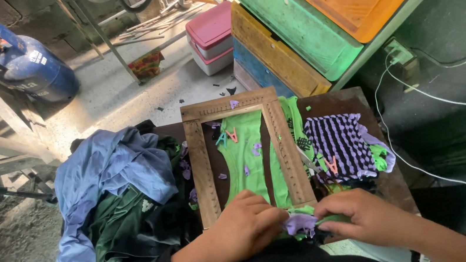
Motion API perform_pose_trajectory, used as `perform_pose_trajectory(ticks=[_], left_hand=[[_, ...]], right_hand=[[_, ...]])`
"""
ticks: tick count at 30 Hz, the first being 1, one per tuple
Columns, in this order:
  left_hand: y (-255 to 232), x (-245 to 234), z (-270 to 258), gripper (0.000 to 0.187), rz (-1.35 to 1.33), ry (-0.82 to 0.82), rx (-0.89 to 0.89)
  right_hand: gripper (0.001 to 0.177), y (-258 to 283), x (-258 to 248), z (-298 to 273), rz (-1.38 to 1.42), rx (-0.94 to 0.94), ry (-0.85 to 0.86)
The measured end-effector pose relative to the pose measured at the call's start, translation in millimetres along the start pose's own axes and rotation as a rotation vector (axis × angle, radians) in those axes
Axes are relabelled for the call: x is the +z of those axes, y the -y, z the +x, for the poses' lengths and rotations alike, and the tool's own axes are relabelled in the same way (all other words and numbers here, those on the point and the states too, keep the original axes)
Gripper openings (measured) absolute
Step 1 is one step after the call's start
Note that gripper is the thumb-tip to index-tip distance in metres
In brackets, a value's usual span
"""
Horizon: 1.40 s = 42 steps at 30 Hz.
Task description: The person straightens a green fabric strip by hand, shaking it out and smoothing it with both hands.
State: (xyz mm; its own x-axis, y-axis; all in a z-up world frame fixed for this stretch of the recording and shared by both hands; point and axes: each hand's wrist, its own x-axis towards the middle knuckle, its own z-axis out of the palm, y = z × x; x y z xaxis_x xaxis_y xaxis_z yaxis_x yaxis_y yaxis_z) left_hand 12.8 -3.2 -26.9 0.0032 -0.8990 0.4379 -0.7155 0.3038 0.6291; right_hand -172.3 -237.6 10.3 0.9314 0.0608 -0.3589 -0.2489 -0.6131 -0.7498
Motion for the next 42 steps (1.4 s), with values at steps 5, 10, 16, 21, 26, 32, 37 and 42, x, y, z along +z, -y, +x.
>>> perform_pose_trajectory(ticks=[5,10,16,21,26,32,37,42], left_hand=[[-8,-5,9,0.021,-0.040,0.071,-0.047],[-13,-9,17,0.019,-0.098,0.057,-0.075],[-7,-13,19,0.015,-0.167,0.029,-0.122],[2,-8,18,0.016,-0.256,-0.025,-0.229],[10,-3,24,0.017,-0.420,-0.028,-0.321],[14,-9,33,0.016,-0.399,-0.026,-0.371],[33,8,28,0.017,-0.489,-0.159,-0.406],[50,31,25,0.012,-1.039,-0.259,-0.487]], right_hand=[[0.021,14,-1,-2,-0.052,0.010,0.070],[0.019,19,0,1,-0.055,-0.165,-0.031],[0.026,20,-5,10,0.060,0.102,-0.014],[0.027,-14,8,22,0.116,-0.007,-0.103],[0.024,-15,8,37,0.111,-0.294,-0.210],[0.044,-5,-2,54,0.028,-0.291,-0.173],[0.038,-4,0,61,0.074,-0.270,-0.169],[0.032,-1,2,63,0.053,-0.155,-0.189]])
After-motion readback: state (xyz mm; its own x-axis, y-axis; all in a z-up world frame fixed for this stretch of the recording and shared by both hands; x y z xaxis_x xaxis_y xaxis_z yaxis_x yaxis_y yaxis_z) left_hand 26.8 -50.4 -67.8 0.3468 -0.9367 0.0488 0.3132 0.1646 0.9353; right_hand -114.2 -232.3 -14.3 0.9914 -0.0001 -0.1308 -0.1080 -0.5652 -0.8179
